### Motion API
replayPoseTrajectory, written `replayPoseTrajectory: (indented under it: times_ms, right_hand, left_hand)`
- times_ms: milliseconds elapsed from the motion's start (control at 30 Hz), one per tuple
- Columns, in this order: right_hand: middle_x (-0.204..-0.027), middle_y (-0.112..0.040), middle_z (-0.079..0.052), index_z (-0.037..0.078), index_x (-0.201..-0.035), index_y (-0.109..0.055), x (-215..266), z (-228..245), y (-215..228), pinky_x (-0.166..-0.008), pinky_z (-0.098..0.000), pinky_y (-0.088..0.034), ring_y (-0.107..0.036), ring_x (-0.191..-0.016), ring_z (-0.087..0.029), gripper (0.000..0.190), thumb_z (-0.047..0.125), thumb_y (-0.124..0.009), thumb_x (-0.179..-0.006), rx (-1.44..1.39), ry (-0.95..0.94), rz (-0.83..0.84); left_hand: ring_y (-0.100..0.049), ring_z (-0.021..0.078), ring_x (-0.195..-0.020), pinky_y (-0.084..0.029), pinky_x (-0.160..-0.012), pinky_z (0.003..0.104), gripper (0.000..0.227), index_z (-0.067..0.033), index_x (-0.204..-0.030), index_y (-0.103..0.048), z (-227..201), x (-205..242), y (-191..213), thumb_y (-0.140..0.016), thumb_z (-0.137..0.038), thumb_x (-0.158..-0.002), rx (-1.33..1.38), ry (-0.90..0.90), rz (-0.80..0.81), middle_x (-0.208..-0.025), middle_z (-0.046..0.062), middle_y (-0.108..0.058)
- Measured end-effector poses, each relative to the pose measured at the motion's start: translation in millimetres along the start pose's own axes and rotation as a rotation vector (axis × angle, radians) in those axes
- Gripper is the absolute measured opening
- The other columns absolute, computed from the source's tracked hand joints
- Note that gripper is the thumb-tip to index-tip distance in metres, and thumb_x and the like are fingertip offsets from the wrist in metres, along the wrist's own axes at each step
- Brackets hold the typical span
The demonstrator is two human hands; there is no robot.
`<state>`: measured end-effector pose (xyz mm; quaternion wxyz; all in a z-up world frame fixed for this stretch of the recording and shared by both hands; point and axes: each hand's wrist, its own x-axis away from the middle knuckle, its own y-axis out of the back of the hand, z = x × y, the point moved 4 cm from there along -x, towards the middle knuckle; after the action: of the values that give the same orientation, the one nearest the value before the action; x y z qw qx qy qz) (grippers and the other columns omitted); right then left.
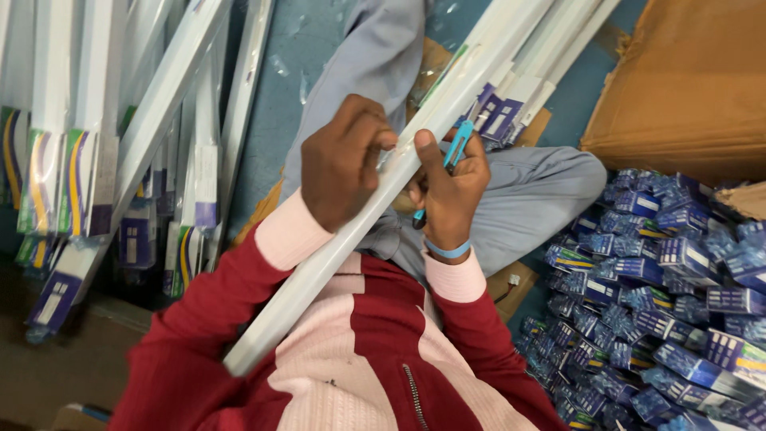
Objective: The person sits on the floor and uses a utility knife to cut and remove plastic wrapping from several long white fluorescent tubes. They handle each tube one at a time, slice the packaging, and peel it off before setting the tube aside.
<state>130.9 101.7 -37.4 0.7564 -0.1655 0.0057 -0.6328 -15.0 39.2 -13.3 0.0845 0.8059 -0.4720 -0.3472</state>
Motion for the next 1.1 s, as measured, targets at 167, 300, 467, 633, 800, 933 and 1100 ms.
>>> replayPoseTrajectory:
  times_ms: [167,300,467,633,800,933,1100]
  right_hand:
    - [-0.074,-0.061,-0.004,0.003,-0.111,-0.054,-51.7,-11.6,23.4,-0.041,-0.0227,-0.035,-0.051,-0.049,-0.008,0.039,0.014,-0.086,-0.092,0.135,0.214,-0.148]
    - [-0.078,-0.065,-0.005,0.005,-0.120,-0.054,-133.8,-31.4,44.0,-0.048,-0.0241,-0.044,-0.063,-0.062,-0.012,0.043,0.030,-0.079,-0.096,0.088,0.333,-0.028]
    - [-0.095,-0.065,-0.017,0.001,-0.127,-0.050,-202.8,-48.4,67.6,-0.073,-0.0432,-0.059,-0.072,-0.082,-0.032,0.069,0.050,-0.081,-0.090,1.043,0.427,-0.227]
    - [-0.122,-0.059,-0.029,-0.006,-0.140,-0.038,-222.6,-81.1,64.2,-0.081,-0.0514,-0.057,-0.069,-0.095,-0.049,0.093,0.053,-0.083,-0.084,1.409,0.240,-0.121]
    - [-0.097,-0.070,-0.019,-0.003,-0.110,-0.061,-236.2,-80.2,66.1,-0.076,-0.0443,-0.058,-0.073,-0.086,-0.037,0.056,0.033,-0.086,-0.075,1.170,0.175,-0.200]
    - [-0.083,-0.061,-0.008,-0.002,-0.107,-0.065,-219.9,-76.3,102.8,-0.056,-0.0346,-0.042,-0.056,-0.070,-0.022,0.026,0.019,-0.076,-0.097,0.089,-0.151,-0.003]
    - [-0.109,-0.070,-0.017,-0.008,-0.134,-0.058,-177.6,-72.1,129.2,-0.082,-0.0297,-0.061,-0.072,-0.095,-0.022,0.051,0.025,-0.055,-0.095,-0.683,-0.179,0.113]
  left_hand:
    - [-0.065,0.0133,-0.089,-0.056,-0.070,0.028,0.077,-0.0049,-0.142,-0.030,9.8,11.9,-9.7,-0.083,-0.015,-0.087,0.636,0.316,0.228,-0.116,0.002,-0.057]
    - [-0.053,0.0086,-0.057,-0.047,-0.043,0.024,0.084,-0.0135,-0.153,-0.043,16.4,33.7,-19.8,-0.078,-0.002,-0.078,0.739,0.935,0.566,-0.094,0.001,-0.063]
    - [-0.058,0.0070,-0.058,-0.049,-0.043,0.022,0.073,-0.0080,-0.152,-0.048,24.3,5.0,14.2,-0.070,0.002,-0.084,0.653,0.814,0.481,-0.094,0.001,-0.064]
    - [-0.057,0.0063,-0.059,-0.048,-0.043,0.022,0.079,-0.0106,-0.156,-0.044,18.5,-12.8,31.7,-0.075,0.000,-0.084,0.617,0.732,0.384,-0.092,0.001,-0.061]
    - [-0.056,0.0062,-0.058,-0.047,-0.043,0.022,0.079,-0.0102,-0.155,-0.047,10.1,-9.4,27.9,-0.077,-0.003,-0.083,0.598,0.757,0.394,-0.093,0.001,-0.062]
    - [-0.054,0.0054,-0.056,-0.046,-0.042,0.022,0.084,-0.0130,-0.158,-0.042,10.2,-8.2,27.5,-0.077,-0.002,-0.083,0.608,0.761,0.395,-0.091,0.001,-0.062]
    - [-0.053,0.0047,-0.054,-0.046,-0.042,0.021,0.085,-0.0141,-0.159,-0.041,13.1,-9.4,21.3,-0.075,-0.002,-0.082,0.618,0.745,0.411,-0.089,0.001,-0.060]
